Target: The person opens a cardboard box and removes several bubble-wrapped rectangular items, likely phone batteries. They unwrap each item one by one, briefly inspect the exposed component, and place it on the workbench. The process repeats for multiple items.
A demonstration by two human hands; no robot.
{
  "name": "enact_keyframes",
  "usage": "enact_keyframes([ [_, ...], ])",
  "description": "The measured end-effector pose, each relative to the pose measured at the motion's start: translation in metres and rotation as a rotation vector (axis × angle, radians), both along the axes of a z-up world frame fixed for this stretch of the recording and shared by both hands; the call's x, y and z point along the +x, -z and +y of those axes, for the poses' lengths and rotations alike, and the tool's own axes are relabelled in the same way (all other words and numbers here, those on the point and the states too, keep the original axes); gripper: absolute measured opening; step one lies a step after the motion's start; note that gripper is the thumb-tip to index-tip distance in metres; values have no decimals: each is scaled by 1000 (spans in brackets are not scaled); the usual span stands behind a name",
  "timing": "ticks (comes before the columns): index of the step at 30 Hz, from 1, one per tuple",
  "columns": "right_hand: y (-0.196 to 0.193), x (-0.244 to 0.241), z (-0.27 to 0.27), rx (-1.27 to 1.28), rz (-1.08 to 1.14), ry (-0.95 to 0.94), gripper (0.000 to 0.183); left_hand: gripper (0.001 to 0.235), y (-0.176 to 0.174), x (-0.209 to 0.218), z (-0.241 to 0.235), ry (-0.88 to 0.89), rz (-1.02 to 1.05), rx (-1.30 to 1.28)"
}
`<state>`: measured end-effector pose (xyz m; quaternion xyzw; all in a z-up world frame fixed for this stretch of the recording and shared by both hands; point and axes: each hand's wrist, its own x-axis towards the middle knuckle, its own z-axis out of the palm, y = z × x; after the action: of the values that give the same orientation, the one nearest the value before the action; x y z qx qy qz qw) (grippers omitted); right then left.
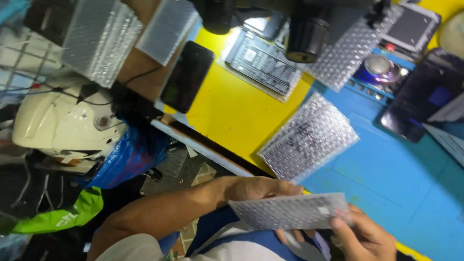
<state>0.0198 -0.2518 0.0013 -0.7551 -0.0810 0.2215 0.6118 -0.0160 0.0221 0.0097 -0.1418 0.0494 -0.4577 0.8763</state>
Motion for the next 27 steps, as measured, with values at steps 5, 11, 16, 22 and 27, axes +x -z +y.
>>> enact_keyframes([
  [5,-8,7,11,-161,-16,205,34,52,-79,17,42,207,-966,1440],
  [11,-40,20,54,215,51,-2,45,41,-93,5,84,250,-691,1811],
  [16,-33,36,43,85,-55,88,22,43,-138,6,179,18,-214,2199],
  [22,-1,45,19,63,-154,233,19,44,-84,52,302,-239,-183,2665],
  [27,25,46,1,48,-170,361,19,21,16,91,389,-273,-593,2908],
])
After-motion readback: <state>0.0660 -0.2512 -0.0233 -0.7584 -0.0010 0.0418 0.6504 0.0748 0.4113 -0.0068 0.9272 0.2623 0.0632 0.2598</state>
